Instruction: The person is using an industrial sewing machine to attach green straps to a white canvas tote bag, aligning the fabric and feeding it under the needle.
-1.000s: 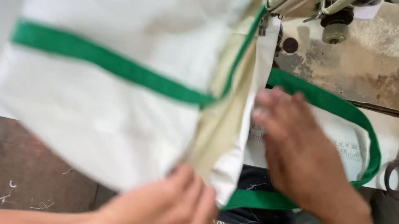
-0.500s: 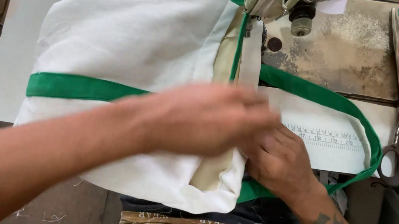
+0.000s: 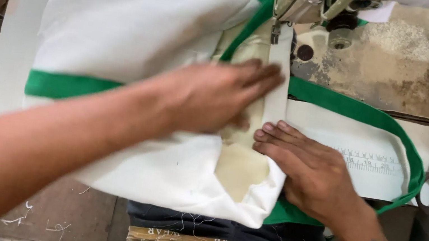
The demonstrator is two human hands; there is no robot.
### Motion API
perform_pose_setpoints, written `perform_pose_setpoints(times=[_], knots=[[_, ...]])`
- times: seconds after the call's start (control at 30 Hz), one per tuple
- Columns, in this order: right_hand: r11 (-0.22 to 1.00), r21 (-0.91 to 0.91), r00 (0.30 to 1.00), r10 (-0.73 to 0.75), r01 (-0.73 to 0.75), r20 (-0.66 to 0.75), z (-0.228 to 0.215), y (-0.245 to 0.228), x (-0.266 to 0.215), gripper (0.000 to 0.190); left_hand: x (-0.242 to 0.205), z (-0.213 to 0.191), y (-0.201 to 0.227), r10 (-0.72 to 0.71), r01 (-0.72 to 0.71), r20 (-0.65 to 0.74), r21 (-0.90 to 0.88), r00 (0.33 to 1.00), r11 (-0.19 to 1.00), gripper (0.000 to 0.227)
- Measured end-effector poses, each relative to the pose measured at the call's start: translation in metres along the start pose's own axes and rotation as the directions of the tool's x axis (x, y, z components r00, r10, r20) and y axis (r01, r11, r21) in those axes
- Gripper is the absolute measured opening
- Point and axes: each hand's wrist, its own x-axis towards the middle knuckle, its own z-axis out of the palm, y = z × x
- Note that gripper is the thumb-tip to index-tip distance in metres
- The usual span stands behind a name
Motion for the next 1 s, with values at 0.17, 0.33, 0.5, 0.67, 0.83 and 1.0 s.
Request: perform_pose_setpoints(times=[0.17, 0.33, 0.5, 0.67, 0.83, 1.0], knots=[[1.0, -0.012, 0.99, 0.018, -0.016, 0.138, -0.017, 0.018, 0.004, 0.053, 0.002, 0.017, 0.018, -0.234, 0.301, 0.205, -0.42, 0.95, 0.856, 0.074], [0.999, -0.048, 0.983, 0.034, -0.026, 0.18, -0.022, 0.006, 0.01, 0.058, 0.019, -0.031, -0.009, -0.162, 0.437, 0.501, -0.499, 0.85, 0.748, 0.095], [0.887, 0.127, 0.846, 0.369, -0.445, 0.384, -0.064, 0.002, 0.037, 0.057, 0.024, -0.046, -0.009, -0.086, 0.424, 0.661, -0.371, 0.746, 0.826, 0.097], [0.972, -0.188, 0.99, 0.135, -0.139, -0.032, -0.003, 0.051, 0.021, 0.062, 0.009, -0.036, -0.012, -0.062, 0.427, 0.617, -0.466, 0.785, 0.775, 0.095], [0.919, -0.376, 0.992, 0.127, -0.121, -0.01, 0.008, 0.05, 0.016, 0.071, -0.012, -0.004, -0.012, -0.068, 0.33, 0.464, -0.511, 0.883, 0.794, 0.093], [0.915, -0.367, 0.975, 0.208, -0.166, 0.078, 0.003, 0.058, 0.017, 0.086, 0.004, -0.002, -0.022, -0.158, 0.289, 0.34, -0.376, 0.927, 0.881, 0.12]])
